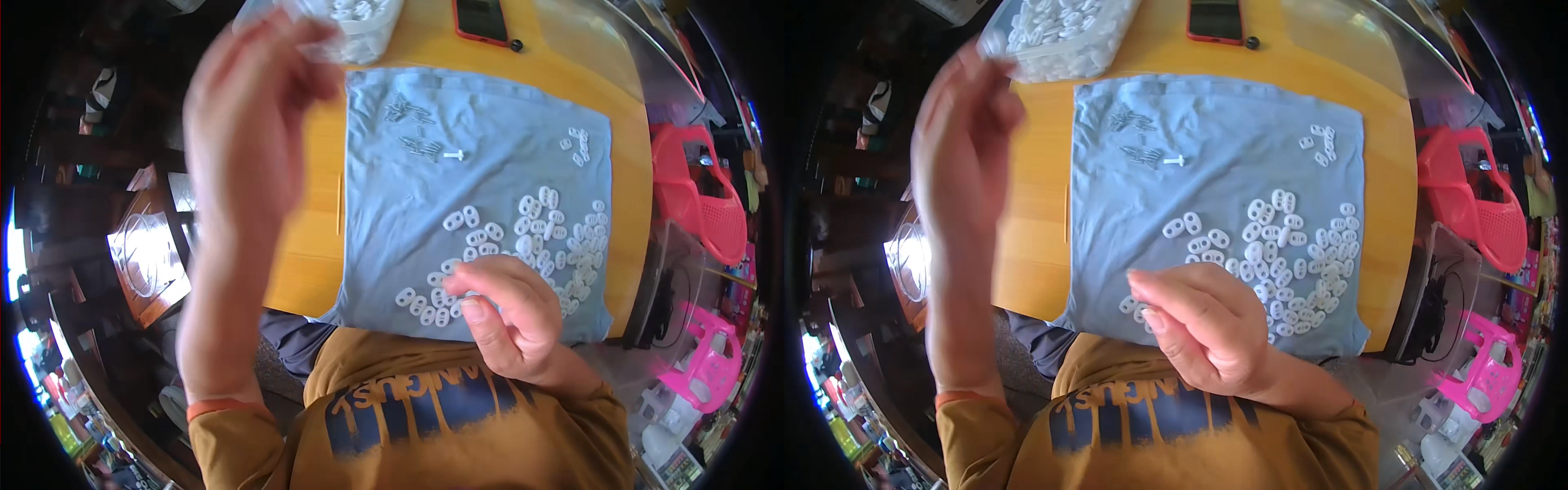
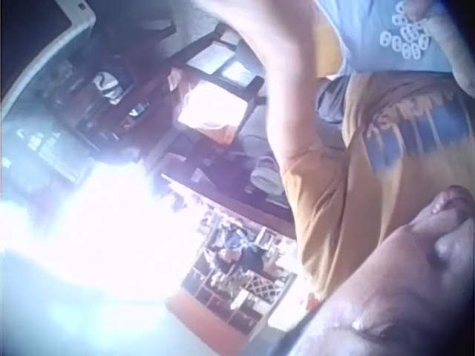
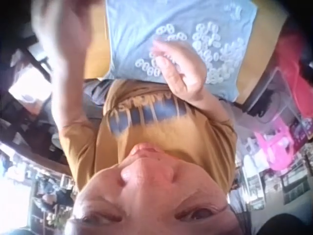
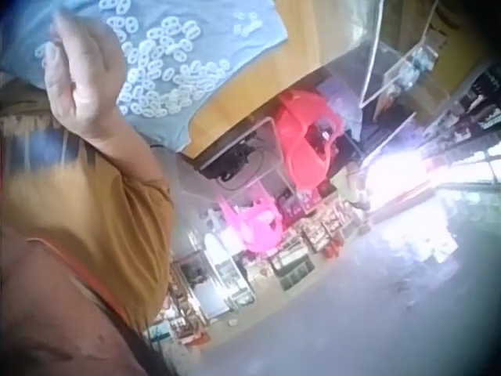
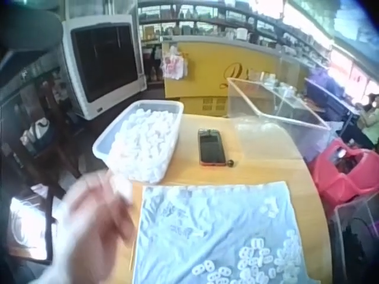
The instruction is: Assembling small white plastic components by manually inserting metal pins.
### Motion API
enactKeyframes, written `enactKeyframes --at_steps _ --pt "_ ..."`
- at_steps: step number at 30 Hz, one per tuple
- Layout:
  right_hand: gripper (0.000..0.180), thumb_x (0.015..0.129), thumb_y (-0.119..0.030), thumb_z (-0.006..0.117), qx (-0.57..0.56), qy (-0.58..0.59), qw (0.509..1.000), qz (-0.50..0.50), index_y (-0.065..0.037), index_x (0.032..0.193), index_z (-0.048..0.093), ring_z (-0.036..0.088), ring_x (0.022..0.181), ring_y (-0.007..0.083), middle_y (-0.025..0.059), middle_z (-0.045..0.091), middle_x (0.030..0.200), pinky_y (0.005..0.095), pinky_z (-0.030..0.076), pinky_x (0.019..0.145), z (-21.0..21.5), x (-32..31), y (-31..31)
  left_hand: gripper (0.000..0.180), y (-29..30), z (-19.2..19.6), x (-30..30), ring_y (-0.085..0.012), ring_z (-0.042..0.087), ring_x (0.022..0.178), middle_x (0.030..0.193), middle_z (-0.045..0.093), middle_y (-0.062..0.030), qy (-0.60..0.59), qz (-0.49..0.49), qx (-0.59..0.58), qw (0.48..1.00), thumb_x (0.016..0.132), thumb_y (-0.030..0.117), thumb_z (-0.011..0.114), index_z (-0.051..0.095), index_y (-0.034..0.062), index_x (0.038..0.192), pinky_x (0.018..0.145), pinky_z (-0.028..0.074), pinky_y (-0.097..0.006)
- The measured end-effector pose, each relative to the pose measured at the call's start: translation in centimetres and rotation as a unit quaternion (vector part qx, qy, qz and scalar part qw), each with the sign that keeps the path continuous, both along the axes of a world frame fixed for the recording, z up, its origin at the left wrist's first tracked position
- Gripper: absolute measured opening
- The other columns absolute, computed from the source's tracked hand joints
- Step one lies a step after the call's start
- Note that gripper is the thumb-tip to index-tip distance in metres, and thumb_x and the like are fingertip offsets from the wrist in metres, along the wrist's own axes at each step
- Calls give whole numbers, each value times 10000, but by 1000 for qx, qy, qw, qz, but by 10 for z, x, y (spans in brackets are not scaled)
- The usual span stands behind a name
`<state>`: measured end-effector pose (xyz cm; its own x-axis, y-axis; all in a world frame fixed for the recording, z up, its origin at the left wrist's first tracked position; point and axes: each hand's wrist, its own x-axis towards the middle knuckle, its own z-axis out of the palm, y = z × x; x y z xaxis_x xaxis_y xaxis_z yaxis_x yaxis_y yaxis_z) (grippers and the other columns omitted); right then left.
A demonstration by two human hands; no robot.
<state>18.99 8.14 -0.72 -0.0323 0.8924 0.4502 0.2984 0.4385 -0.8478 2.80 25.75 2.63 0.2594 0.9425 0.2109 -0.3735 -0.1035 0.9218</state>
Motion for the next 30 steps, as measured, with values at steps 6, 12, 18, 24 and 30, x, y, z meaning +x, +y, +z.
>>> enactKeyframes --at_steps 6,12,18,24,30 --pt "291 836 -102 536 -171 280 907 264 66 1073 540 573 846 244 159 606 947 322 451 725 16 13 0 266 37 7 3 -162 590 786 1056 584 -173 98 17 -7 995 871 117 479 531 -62 1061 696 451 -232" --pt "431 863 -248 531 -116 538 676 490 106 1104 490 556 837 312 216 535 1013 356 452 746 48 8 5 273 -34 -18 49 -89 558 623 947 626 -123 192 -80 -28 978 861 74 506 530 -28 1113 584 435 -213" --pt "572 860 -334 521 -83 575 620 528 168 1127 459 549 828 321 265 498 1026 349 455 727 46 8 -3 227 -56 -19 69 -83 549 645 869 629 -90 251 -153 -36 955 860 64 499 553 -28 1060 604 433 -202" --pt "651 849 -416 525 10 580 687 438 181 1102 476 542 867 310 258 490 1037 345 448 744 48 -14 -20 227 -51 -31 104 -74 544 686 862 620 -65 264 -221 20 939 855 75 508 558 -29 1050 628 437 -200" --pt "712 839 -441 528 22 488 679 547 201 1130 432 534 860 328 266 461 1052 346 441 748 46 30 5 205 -41 -43 147 -63 529 660 813 619 -29 336 -219 108 910 837 116 544 593 -2 997 612 435 -191"
